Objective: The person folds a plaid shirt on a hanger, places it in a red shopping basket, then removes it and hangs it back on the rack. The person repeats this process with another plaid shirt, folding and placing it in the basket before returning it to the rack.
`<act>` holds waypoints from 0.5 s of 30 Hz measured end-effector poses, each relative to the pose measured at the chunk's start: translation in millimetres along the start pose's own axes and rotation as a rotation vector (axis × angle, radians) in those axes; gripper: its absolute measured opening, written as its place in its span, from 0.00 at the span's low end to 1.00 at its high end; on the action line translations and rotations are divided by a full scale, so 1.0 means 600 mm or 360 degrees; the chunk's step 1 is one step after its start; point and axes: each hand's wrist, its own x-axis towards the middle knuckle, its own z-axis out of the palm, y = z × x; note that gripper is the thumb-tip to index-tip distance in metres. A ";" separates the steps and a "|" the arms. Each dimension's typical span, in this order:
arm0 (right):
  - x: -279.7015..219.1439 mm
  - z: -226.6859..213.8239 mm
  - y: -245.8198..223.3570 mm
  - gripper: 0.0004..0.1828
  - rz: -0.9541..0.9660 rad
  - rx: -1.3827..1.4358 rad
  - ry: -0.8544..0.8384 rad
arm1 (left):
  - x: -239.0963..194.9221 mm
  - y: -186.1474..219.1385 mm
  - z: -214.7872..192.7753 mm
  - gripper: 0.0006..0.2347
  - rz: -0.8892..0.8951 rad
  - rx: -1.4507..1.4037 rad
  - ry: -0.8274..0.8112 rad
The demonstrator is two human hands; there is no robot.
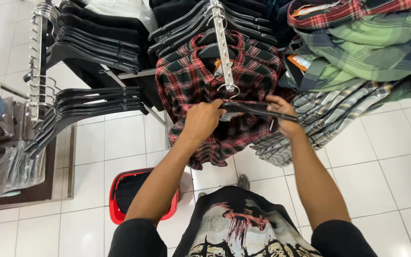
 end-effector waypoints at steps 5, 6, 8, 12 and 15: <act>0.020 -0.073 -0.081 0.19 0.0151 -0.0152 -0.0273 | 0.017 0.014 -0.014 0.11 0.0089 -0.0031 -0.0014; 0.026 -0.086 -0.100 0.24 0.0222 -0.0159 -0.0402 | 0.019 0.015 -0.021 0.12 0.0106 -0.0016 -0.0072; 0.028 -0.086 -0.126 0.23 0.0196 -0.0167 -0.0413 | 0.019 0.006 -0.005 0.12 0.0133 0.0097 -0.0048; 0.042 -0.063 -0.174 0.22 0.0096 -0.0477 -0.0473 | 0.024 -0.003 0.003 0.12 0.0075 0.0113 -0.0027; 0.033 -0.049 -0.197 0.17 0.0036 -0.0892 -0.0428 | 0.020 0.000 0.003 0.11 0.0014 0.0222 -0.0025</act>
